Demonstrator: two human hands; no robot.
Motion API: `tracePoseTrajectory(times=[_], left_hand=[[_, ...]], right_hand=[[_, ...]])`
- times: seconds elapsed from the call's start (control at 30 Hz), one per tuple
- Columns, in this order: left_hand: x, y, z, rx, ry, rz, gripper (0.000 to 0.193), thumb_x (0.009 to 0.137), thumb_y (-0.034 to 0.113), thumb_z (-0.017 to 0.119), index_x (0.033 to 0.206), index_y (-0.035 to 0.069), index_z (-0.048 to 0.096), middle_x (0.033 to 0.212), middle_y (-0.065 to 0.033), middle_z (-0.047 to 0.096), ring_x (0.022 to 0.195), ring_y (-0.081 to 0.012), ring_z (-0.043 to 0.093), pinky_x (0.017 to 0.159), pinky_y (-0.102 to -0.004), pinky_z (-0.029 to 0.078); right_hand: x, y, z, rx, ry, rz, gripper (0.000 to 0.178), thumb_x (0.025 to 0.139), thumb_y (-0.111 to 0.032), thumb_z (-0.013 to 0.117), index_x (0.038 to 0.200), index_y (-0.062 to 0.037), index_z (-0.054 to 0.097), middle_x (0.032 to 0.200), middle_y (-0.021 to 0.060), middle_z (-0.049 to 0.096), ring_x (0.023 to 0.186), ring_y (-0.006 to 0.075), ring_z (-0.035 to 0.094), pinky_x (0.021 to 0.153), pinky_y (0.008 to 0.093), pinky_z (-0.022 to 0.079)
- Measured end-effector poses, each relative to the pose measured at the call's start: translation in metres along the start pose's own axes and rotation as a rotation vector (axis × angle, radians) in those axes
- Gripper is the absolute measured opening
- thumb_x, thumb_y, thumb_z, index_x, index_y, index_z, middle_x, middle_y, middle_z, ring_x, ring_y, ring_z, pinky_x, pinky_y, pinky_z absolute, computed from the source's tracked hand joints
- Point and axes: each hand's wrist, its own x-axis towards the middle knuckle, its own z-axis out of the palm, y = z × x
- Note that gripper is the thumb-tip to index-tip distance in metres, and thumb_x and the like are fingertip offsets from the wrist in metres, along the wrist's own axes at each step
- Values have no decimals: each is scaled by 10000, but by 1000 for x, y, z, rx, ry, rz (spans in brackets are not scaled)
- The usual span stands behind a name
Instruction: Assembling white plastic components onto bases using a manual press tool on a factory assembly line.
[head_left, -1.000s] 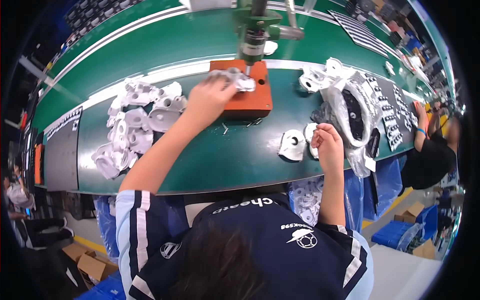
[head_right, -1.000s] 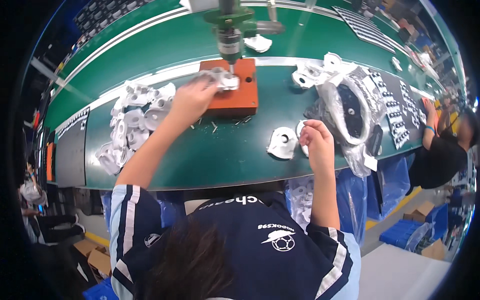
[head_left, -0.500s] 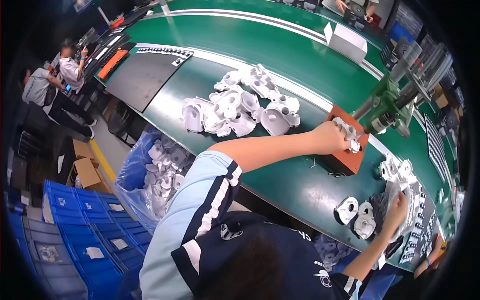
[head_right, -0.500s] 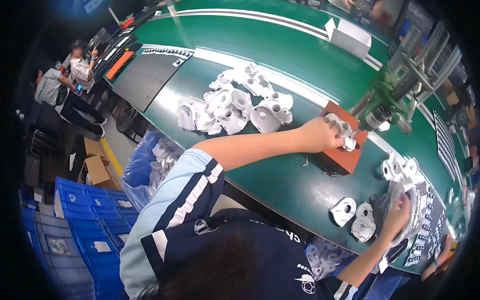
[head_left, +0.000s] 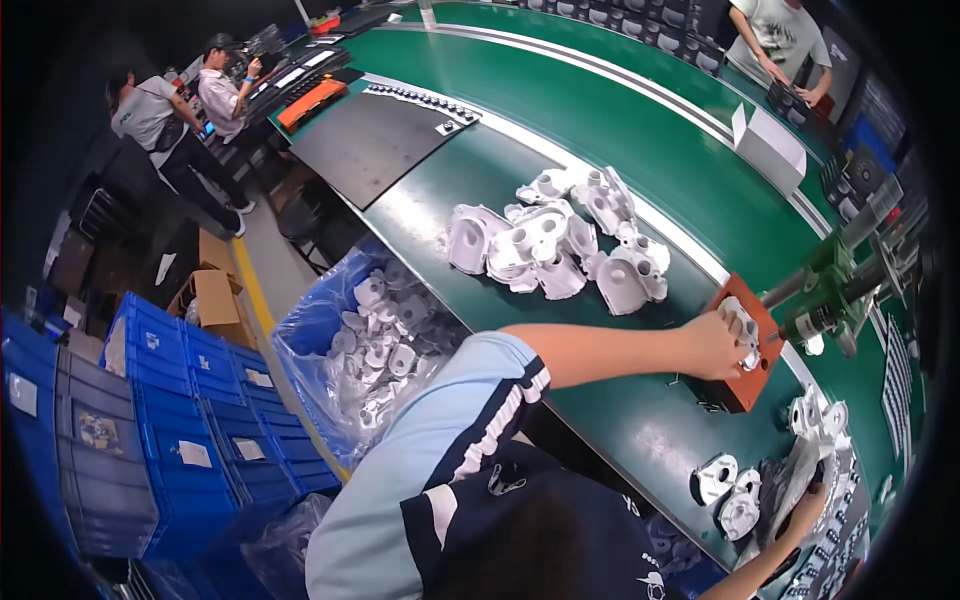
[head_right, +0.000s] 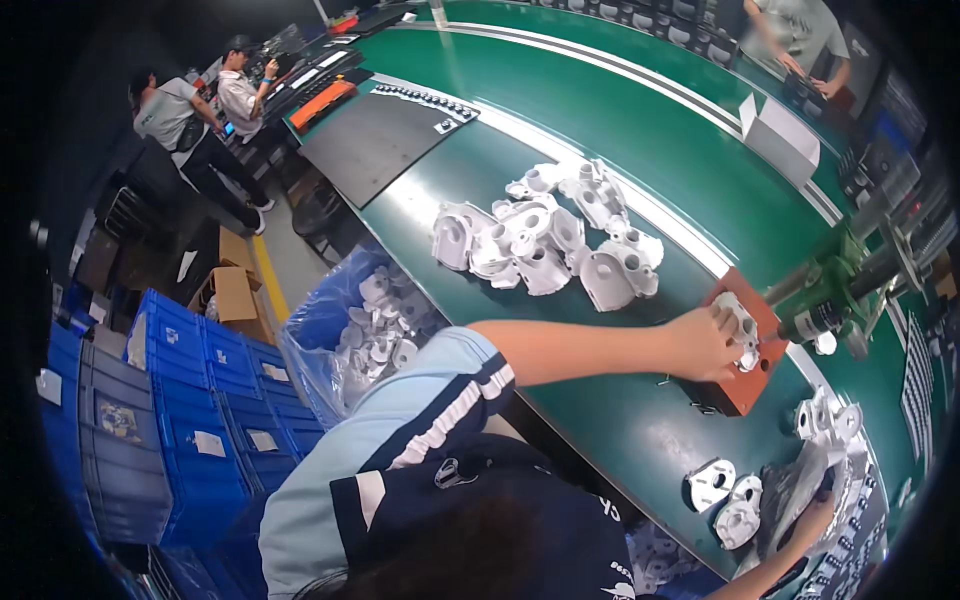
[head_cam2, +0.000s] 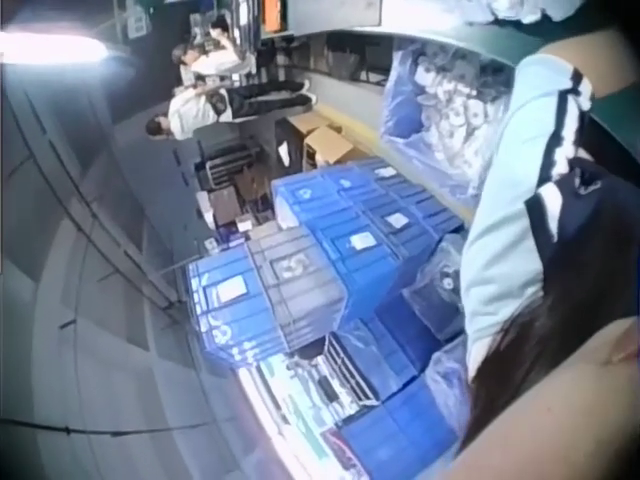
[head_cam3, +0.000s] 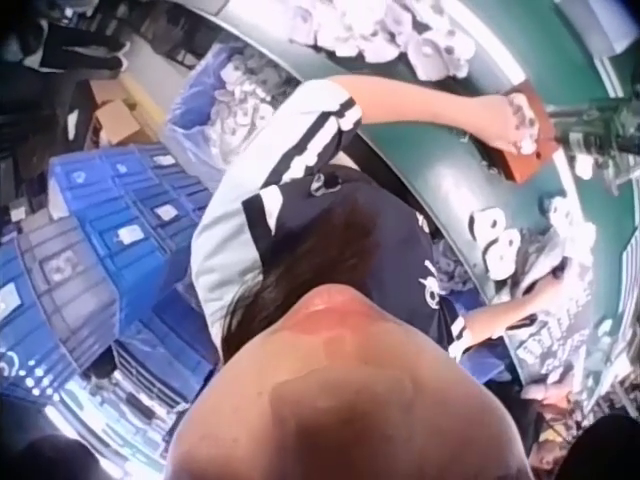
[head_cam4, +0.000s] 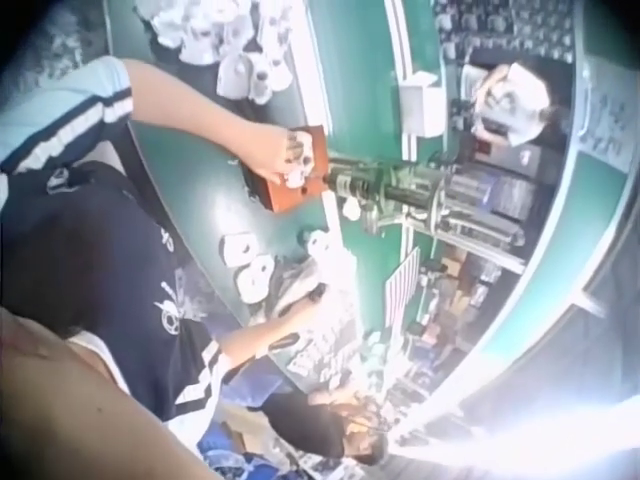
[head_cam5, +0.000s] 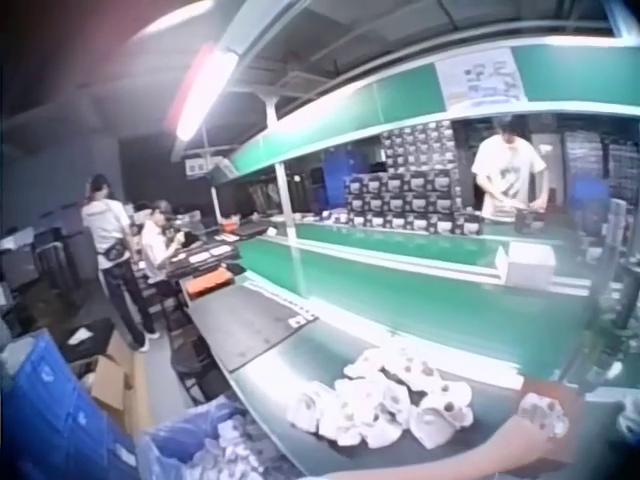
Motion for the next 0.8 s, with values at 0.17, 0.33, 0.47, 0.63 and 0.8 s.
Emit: tracePoseTrajectory(times=[0.17,0.33,0.47,0.63,0.8], left_hand=[[0,28,-1,58,54,-128,695,706,539,616,1052,-55,510,1061,-343,510,1038,-477,487,950,-527,345],[-2,22,10,-27,149,-137,838,651,612,630,1108,-75,487,1078,-364,474,1064,-482,447,959,-555,314],[5,32,3,-41,51,-199,837,642,642,623,1102,-48,516,1104,-377,461,1083,-488,437,944,-553,318],[11,39,14,43,9,-305,827,646,650,619,1088,-44,532,1118,-377,456,1097,-486,433,952,-544,313],[13,41,12,2,16,-298,775,674,604,630,1098,-37,535,1128,-370,451,1104,-482,428,972,-533,302]], right_hand=[[7,37,5,-204,-62,4,196,814,-84,490,925,50,580,831,231,615,775,367,583,716,415,452],[17,-30,-31,23,159,-72,238,893,-137,484,1008,37,598,901,190,631,838,307,601,763,366,462],[21,-182,-38,701,-126,-137,231,878,-137,528,1001,49,588,889,91,611,818,154,555,763,278,438],[41,-295,16,1024,-427,-220,163,868,-82,536,941,54,590,880,57,595,800,134,540,750,241,413],[54,-295,64,964,-385,-308,75,815,-21,555,778,44,547,857,78,536,850,179,534,780,267,407]])
